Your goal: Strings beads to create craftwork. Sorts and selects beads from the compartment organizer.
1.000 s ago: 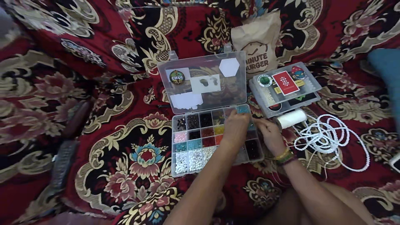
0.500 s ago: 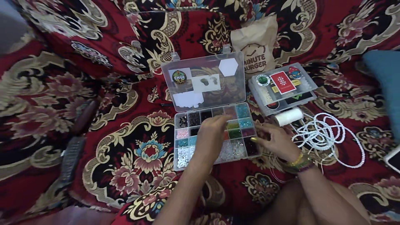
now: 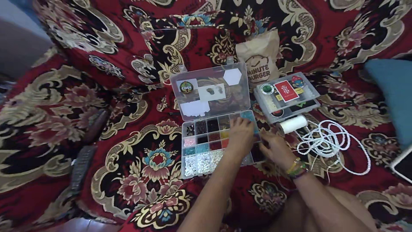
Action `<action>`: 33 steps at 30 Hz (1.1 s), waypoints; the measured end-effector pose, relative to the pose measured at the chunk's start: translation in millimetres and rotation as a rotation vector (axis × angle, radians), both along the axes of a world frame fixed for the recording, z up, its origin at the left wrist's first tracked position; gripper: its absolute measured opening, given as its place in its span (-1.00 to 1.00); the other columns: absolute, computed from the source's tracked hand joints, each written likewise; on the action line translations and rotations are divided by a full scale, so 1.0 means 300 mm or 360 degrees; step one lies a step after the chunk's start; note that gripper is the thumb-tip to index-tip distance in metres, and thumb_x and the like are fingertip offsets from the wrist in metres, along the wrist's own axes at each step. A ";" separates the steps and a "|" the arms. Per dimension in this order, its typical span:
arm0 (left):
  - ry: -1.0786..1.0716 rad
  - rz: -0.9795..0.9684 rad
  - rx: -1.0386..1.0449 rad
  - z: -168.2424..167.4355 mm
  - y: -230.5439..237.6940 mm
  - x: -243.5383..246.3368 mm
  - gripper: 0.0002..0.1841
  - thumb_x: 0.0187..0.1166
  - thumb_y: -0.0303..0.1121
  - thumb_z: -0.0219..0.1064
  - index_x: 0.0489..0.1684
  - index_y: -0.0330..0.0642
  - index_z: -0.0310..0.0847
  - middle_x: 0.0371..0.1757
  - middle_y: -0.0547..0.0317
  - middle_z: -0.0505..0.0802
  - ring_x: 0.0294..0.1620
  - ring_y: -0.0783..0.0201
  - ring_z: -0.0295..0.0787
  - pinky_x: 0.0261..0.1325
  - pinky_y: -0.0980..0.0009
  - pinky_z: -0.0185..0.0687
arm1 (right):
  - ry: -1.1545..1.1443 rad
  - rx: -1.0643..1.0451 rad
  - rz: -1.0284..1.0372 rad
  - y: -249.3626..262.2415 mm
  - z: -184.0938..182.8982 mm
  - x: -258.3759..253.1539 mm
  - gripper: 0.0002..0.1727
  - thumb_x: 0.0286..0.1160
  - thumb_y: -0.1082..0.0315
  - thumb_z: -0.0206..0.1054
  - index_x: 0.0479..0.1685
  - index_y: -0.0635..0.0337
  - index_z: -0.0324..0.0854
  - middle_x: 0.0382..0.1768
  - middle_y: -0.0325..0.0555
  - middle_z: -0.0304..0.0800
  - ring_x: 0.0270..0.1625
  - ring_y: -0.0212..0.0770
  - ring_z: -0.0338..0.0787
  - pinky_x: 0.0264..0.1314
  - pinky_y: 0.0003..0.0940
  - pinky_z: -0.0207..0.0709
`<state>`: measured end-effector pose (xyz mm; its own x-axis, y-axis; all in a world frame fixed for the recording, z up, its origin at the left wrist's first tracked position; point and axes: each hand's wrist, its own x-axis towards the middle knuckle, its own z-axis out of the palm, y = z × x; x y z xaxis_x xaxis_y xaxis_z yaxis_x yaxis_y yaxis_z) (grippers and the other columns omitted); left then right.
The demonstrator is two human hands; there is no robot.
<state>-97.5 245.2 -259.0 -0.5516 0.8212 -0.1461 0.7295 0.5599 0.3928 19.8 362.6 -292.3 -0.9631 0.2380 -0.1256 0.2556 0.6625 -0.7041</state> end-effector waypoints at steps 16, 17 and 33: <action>-0.0118 0.0118 -0.0009 -0.023 0.034 0.017 -0.60 0.59 -0.43 0.38 0.40 -0.31 0.67 0.34 -0.20 0.78 0.55 -0.22 0.54 0.66 -0.13 0.23 | -0.0113 0.0016 0.0011 -0.009 0.014 -0.006 -0.59 0.59 0.40 0.21 0.31 0.48 0.66 0.26 0.38 0.73 0.38 0.24 0.72 0.50 0.04 0.50; -0.0089 0.0109 0.0013 -0.029 0.032 0.019 -0.60 0.59 -0.43 0.38 0.39 -0.32 0.67 0.33 -0.20 0.80 0.53 -0.23 0.56 0.65 -0.13 0.25 | -0.0112 0.0014 0.0011 -0.008 0.013 -0.007 -0.59 0.59 0.40 0.21 0.32 0.48 0.66 0.27 0.38 0.73 0.38 0.24 0.72 0.51 0.03 0.50; -0.0166 0.0045 -0.0180 0.021 0.050 -0.014 -0.66 0.72 -0.61 0.07 0.34 -0.39 0.66 0.26 -0.26 0.81 0.43 -0.24 0.66 0.53 -0.07 0.46 | -0.0136 -0.0051 0.0001 -0.004 0.012 -0.008 -0.58 0.60 0.40 0.21 0.32 0.50 0.65 0.34 0.40 0.69 0.48 0.22 0.66 0.57 0.01 0.45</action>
<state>-101.6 260.2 -252.8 -0.5513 0.7807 -0.2943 0.6713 0.6245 0.3992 17.4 361.4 -288.8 -0.9486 0.2322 -0.2151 0.3155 0.6401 -0.7005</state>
